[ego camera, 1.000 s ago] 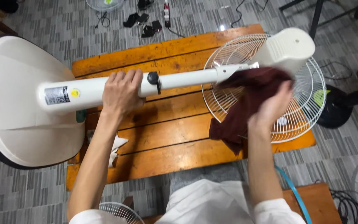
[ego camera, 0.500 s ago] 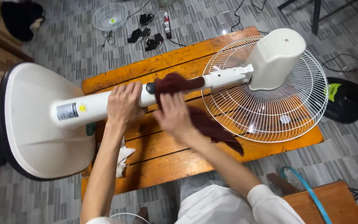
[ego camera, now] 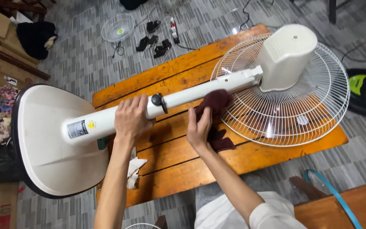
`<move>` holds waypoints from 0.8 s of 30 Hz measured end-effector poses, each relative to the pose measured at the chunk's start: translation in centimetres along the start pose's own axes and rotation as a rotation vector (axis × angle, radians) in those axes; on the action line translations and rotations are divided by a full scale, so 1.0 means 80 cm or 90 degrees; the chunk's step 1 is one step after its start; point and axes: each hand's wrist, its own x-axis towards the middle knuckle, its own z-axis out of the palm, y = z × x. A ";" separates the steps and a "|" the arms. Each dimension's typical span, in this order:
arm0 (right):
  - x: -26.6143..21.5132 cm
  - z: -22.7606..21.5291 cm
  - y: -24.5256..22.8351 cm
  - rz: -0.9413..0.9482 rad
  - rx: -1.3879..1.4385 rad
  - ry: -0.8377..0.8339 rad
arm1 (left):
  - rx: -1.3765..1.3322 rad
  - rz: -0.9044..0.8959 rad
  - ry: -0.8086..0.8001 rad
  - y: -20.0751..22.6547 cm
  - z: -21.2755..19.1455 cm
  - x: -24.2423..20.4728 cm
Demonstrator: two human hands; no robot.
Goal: Cleaning the motor housing and assembling the guard of a pedestal fan
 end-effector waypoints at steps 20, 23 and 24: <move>-0.017 0.017 -0.006 0.153 -0.028 -0.077 | -0.017 -0.011 0.003 0.008 -0.001 -0.010; -0.004 0.004 -0.100 0.340 0.010 -0.150 | -0.004 -0.012 0.004 0.008 -0.006 -0.010; -0.021 0.005 -0.091 0.331 -0.034 -0.230 | -0.006 -0.011 -0.002 0.010 -0.011 -0.008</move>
